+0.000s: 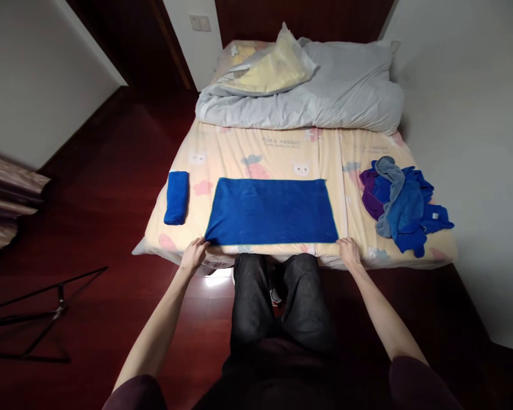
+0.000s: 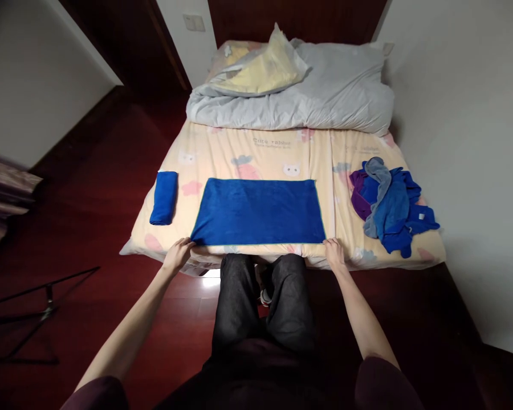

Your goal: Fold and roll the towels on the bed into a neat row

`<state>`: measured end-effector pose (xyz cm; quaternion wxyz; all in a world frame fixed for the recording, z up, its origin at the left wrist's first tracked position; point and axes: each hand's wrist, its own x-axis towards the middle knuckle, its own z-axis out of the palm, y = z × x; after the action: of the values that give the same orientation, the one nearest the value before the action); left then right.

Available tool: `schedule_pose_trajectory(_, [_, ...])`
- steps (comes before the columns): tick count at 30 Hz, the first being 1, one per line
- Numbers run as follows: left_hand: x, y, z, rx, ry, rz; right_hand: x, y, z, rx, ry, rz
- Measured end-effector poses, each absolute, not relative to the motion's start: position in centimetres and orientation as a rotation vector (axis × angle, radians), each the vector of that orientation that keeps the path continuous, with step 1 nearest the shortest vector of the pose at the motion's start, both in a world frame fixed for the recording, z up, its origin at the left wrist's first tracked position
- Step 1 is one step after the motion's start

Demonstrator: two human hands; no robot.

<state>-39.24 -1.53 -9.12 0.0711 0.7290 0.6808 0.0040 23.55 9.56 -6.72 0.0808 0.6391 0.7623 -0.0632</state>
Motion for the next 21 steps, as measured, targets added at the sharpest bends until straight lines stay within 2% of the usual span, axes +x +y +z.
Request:
schedule_pose_trajectory(3, [-37.6, -1.6, -8.0, 2.146, 2.045, 0.026, 21.9, 9.5, -5.0, 1.941, 2.113, -0.202])
schedule_pose_trajectory(6, [-34.0, 1.2, -6.9, 2.160, 2.027, 0.317, 17.3, 11.1, -3.2, 1.977, 2.241, -0.316])
schedule_pose_trajectory(10, [-26.8, 7.9, -7.1, 2.156, 1.909, 0.731, 5.5, 14.2, -3.0, 1.982, 2.700, -0.803])
schedule_pose_trajectory(12, [-23.6, 10.6, -8.7, 2.125, 1.837, 0.779, -1.0, 15.2, -4.2, 1.864, 2.875, -1.088])
schedule_pose_trajectory(16, [-21.0, 12.2, -13.4, 2.062, 1.786, 0.682, -9.4, 15.6, -9.0, 1.671, 2.908, -1.341])
schedule_pose_trajectory(21, [-21.6, 11.2, -16.4, 2.048, 1.835, 0.792, -10.2, 14.9, -13.7, 1.756, 2.951, -1.342])
